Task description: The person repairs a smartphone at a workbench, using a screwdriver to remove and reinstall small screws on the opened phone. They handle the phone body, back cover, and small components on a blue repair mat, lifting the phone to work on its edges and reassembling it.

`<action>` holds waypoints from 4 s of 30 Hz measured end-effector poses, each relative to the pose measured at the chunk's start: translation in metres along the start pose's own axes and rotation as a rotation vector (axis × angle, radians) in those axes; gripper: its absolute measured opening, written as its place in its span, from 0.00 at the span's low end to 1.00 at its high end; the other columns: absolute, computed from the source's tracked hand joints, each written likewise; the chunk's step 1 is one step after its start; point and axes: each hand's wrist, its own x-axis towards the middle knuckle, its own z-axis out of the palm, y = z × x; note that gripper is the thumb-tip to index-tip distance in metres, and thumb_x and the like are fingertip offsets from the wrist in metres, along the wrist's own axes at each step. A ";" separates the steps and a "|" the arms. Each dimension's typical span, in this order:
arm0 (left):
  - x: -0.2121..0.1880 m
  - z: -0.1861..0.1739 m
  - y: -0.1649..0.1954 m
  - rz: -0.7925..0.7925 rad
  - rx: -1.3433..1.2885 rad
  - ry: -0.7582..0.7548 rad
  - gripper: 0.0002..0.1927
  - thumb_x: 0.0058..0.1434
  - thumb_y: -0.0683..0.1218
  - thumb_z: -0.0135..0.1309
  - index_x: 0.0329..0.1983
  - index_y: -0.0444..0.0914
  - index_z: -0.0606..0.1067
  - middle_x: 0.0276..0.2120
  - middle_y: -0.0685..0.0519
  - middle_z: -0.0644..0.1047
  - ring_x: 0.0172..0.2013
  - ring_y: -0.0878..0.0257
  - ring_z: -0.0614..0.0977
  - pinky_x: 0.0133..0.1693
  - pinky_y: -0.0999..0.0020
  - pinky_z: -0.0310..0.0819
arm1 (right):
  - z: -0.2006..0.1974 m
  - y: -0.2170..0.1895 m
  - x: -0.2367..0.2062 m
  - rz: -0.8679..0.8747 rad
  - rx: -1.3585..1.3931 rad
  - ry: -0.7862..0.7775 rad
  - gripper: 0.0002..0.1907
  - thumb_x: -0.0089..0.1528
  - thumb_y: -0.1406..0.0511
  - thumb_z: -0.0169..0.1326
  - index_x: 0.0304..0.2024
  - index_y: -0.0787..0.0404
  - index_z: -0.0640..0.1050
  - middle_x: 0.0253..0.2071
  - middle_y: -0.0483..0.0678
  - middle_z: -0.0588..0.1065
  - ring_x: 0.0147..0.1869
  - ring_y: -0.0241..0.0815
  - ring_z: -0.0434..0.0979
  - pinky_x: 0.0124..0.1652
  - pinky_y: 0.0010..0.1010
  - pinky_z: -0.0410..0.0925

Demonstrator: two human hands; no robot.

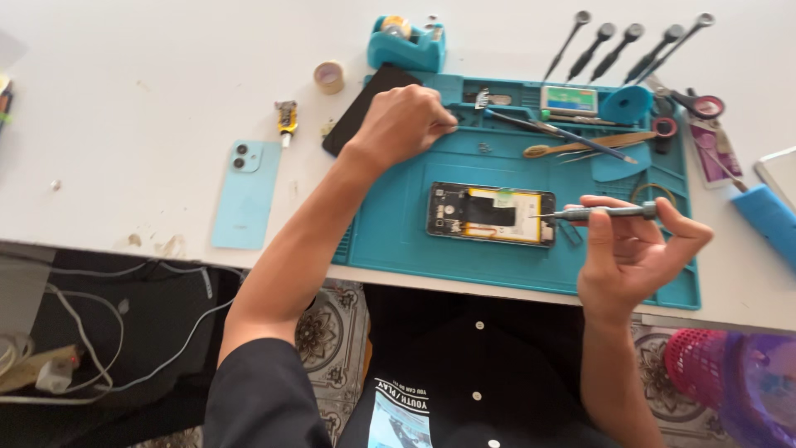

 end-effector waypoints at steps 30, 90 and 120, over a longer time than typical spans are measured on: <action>-0.005 0.003 0.000 0.004 0.016 0.046 0.04 0.59 0.48 0.64 0.32 0.45 0.85 0.32 0.54 0.81 0.36 0.54 0.84 0.37 0.57 0.77 | 0.008 -0.015 0.016 -0.068 -0.088 -0.134 0.22 0.78 0.75 0.52 0.61 0.58 0.53 0.46 0.68 0.75 0.49 0.49 0.83 0.49 0.31 0.80; -0.006 -0.011 0.042 0.150 -0.051 -0.112 0.09 0.59 0.54 0.63 0.38 0.47 0.85 0.31 0.54 0.78 0.39 0.55 0.82 0.41 0.54 0.75 | 0.072 0.027 0.122 -0.014 -0.294 -0.561 0.22 0.72 0.75 0.55 0.61 0.66 0.58 0.48 0.57 0.80 0.51 0.46 0.85 0.47 0.32 0.79; -0.004 0.005 0.038 0.153 -0.177 0.023 0.07 0.60 0.52 0.66 0.34 0.45 0.83 0.33 0.58 0.77 0.38 0.60 0.81 0.37 0.59 0.76 | 0.063 0.037 0.115 -0.002 -0.126 -0.522 0.21 0.78 0.75 0.55 0.61 0.65 0.55 0.48 0.57 0.78 0.51 0.40 0.83 0.48 0.30 0.81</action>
